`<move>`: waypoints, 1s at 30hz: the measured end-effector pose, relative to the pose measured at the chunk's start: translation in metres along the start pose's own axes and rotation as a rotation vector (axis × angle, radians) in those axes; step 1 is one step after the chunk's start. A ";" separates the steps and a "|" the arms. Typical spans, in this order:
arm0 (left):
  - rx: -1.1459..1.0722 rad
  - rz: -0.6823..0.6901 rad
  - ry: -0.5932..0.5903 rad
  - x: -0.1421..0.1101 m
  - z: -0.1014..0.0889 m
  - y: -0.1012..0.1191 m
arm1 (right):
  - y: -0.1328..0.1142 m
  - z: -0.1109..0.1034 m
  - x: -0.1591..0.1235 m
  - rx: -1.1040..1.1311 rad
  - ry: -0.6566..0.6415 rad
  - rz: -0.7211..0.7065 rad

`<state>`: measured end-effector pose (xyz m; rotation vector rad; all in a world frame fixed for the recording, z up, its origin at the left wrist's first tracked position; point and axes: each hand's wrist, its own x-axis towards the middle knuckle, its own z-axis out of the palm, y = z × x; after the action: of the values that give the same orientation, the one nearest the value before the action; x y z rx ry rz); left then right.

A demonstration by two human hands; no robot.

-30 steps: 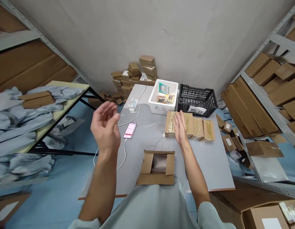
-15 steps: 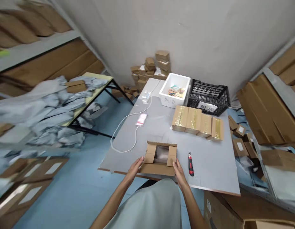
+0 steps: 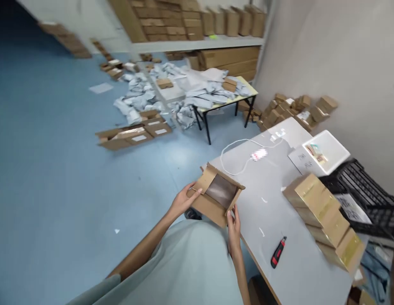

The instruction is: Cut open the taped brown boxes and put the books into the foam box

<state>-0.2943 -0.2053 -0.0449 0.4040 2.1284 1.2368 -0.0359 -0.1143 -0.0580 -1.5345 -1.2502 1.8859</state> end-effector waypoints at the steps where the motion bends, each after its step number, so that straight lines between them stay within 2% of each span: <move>1: -0.037 0.006 0.044 0.008 -0.028 -0.010 | -0.004 0.030 0.005 -0.035 -0.033 -0.001; 6: -0.217 -0.039 0.284 0.037 -0.180 -0.068 | -0.029 0.198 0.025 -0.174 -0.266 -0.109; 9: -0.309 -0.051 0.398 0.043 -0.250 -0.098 | -0.045 0.292 0.033 -0.246 -0.410 -0.159; 12: -0.382 -0.100 0.515 0.048 -0.302 -0.123 | -0.056 0.373 0.046 -0.333 -0.530 -0.134; 15: -0.466 -0.184 0.576 0.061 -0.347 -0.146 | -0.060 0.452 0.064 -0.423 -0.629 -0.111; 20: -0.540 -0.308 0.694 0.113 -0.430 -0.172 | -0.060 0.593 0.101 -0.532 -0.769 -0.029; 23: -0.523 -0.358 0.783 0.157 -0.487 -0.170 | -0.067 0.684 0.124 -0.549 -0.842 0.024; 26: -0.498 -0.384 0.852 0.200 -0.542 -0.159 | -0.077 0.774 0.147 -0.578 -0.919 0.038; 30: -0.501 -0.396 0.960 0.243 -0.605 -0.151 | -0.085 0.885 0.169 -0.632 -1.059 0.055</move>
<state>-0.8677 -0.5504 -0.0486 -0.9641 2.2898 1.8445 -0.9254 -0.2797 -0.0868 -0.6878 -2.4297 2.5961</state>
